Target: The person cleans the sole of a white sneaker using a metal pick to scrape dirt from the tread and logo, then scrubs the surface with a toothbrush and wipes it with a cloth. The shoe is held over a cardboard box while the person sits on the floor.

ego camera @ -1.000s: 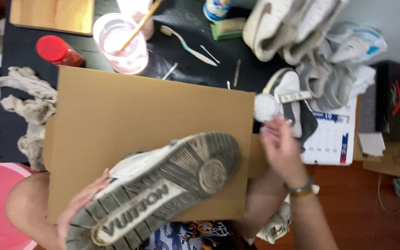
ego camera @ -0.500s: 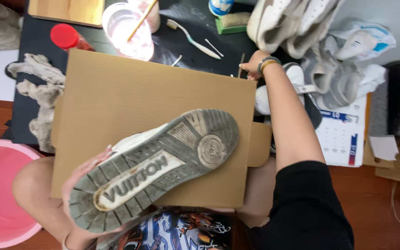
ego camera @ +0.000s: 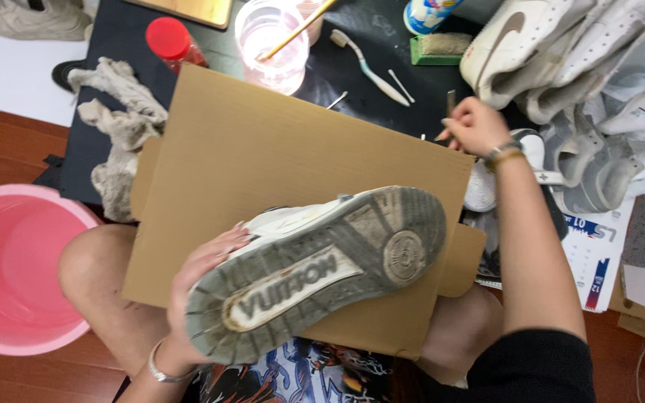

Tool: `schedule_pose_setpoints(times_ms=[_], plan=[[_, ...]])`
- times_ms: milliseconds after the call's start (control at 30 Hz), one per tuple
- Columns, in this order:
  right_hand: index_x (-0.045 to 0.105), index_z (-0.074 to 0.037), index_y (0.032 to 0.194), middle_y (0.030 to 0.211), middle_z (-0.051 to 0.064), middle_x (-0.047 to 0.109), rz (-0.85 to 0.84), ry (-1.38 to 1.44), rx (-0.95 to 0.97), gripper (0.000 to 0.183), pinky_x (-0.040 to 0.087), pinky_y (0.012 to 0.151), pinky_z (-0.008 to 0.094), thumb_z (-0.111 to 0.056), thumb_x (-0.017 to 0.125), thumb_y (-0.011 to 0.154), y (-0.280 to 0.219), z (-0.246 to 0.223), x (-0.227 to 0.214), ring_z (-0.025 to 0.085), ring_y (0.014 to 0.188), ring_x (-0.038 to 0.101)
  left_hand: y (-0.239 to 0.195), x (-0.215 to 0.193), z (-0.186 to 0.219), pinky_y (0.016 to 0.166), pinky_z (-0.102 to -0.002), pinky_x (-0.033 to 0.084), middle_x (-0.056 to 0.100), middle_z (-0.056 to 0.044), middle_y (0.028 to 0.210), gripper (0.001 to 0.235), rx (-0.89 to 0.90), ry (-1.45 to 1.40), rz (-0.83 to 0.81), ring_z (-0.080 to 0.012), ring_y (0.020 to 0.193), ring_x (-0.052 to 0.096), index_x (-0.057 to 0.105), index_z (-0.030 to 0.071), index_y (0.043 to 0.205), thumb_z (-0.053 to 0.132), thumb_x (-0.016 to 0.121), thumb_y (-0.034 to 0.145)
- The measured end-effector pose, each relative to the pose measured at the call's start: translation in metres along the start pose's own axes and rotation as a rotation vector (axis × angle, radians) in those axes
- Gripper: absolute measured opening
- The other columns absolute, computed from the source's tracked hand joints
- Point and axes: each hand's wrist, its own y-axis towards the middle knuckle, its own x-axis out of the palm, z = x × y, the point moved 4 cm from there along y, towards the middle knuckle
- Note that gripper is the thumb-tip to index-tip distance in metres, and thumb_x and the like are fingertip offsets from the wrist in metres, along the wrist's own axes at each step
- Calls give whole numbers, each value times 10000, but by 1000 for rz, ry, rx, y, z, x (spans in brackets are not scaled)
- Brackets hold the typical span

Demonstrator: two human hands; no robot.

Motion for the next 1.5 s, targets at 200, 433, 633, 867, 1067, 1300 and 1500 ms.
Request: schedule_pose_setpoints(times_ms=[200,433,633,867,1067,1300,1500], plan=[[380,20,1280,1115,227,740,477,367,-379,161,620,714,298,44,524,1210,-115,-63,-44,206,803,743,16,-1,0,1300,-607,351,548,-195,1477,1027,40,16,-65,-391,1447,517,409,98,1479,434,934,664],[495,75,1314,1162,247,711,583,593,-448,118,609,765,310,2,535,1230,-259,-155,18,236,836,717,24,-9,20,1353,-538,314,515,-133,1565,1088,-17,110,-111,-369,1563,440,371,90,1531,354,984,672],[541,75,1253,1109,239,711,574,712,-572,134,614,707,305,-56,564,1244,-321,-160,55,246,823,733,22,-10,36,1328,-505,330,401,-173,1615,1435,-158,68,-124,-338,1577,378,116,71,1670,428,1007,603],[562,0,1140,943,246,690,491,1002,-659,163,561,533,330,-117,606,1035,-378,-180,93,250,592,695,-11,-107,1,1358,-476,328,419,-123,1616,947,-217,-253,244,-297,1590,390,346,80,1601,299,900,865],[598,1,972,788,224,665,-62,1072,-785,273,564,581,404,-229,571,1115,-391,-190,155,288,663,664,-23,-222,-157,1081,-435,458,549,-240,1386,736,-451,682,62,-378,1299,545,494,16,1454,299,842,870],[675,-62,938,745,66,648,-199,767,-786,366,483,624,313,-307,492,1139,-388,-235,230,172,643,600,-15,-241,-225,970,-478,516,647,-260,1126,577,-730,926,-62,-437,1087,629,645,-24,1125,355,894,768],[657,48,1229,726,38,612,-464,665,-571,304,486,620,255,-177,492,1109,-370,-283,282,94,657,571,-1,-265,-96,771,-422,494,618,-141,985,312,-133,937,298,-310,901,569,719,6,1069,166,906,877]])
